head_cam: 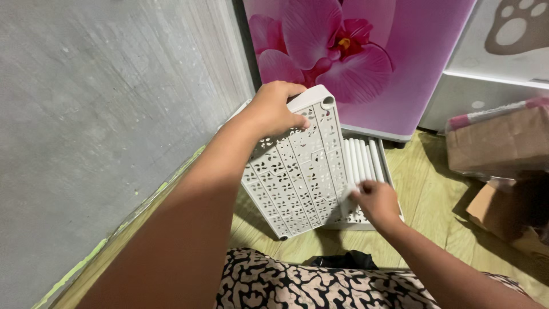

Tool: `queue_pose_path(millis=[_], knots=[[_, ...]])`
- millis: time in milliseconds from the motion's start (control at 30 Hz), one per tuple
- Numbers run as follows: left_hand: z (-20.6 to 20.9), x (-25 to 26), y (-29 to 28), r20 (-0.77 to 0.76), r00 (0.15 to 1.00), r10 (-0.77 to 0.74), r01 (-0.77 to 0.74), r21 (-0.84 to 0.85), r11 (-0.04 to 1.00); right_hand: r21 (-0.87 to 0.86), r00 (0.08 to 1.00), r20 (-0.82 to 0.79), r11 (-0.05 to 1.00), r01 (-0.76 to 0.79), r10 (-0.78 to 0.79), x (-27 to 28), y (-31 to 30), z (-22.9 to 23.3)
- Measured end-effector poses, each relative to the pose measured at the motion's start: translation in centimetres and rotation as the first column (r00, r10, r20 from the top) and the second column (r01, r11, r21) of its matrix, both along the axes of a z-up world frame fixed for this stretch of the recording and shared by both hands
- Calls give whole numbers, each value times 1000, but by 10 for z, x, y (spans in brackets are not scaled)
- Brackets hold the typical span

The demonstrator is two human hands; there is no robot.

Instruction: The person wipes a white perforated plastic tray with a white cloth, cleaning both the top surface and edges. The person then wipes a second similar tray and places it on top of the first.

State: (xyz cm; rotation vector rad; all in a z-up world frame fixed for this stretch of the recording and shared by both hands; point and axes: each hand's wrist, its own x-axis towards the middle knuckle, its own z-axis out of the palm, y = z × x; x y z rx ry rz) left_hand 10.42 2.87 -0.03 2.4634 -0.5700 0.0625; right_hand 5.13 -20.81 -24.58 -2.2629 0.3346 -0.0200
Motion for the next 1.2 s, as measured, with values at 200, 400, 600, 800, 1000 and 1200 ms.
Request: queue_pose_path(millis=[200, 400, 600, 800, 1000, 1200], knots=[[14, -12, -17, 77, 995, 67, -86, 277, 957, 503, 814, 560, 844, -186, -154, 26, 36, 114], [12, -20, -21, 124, 982, 143, -174, 302, 937, 51, 628, 776, 986, -156, 59, -5, 80, 143], [5, -43, -15, 61, 941, 331, -336, 104, 936, 268, 965, 194, 937, -225, 176, -42, 83, 85], [7, -51, -14, 88, 927, 364, -370, 63, 927, 323, 946, 270, 908, -267, 182, -29, 87, 108], [6, -51, -13, 77, 920, 383, -386, 29, 922, 243, 843, 496, 899, -363, 206, -35, 98, 133], [6, -55, -10, 23, 909, 416, -416, 37, 908, 452, 964, 110, 852, -265, 242, -36, 88, 124]])
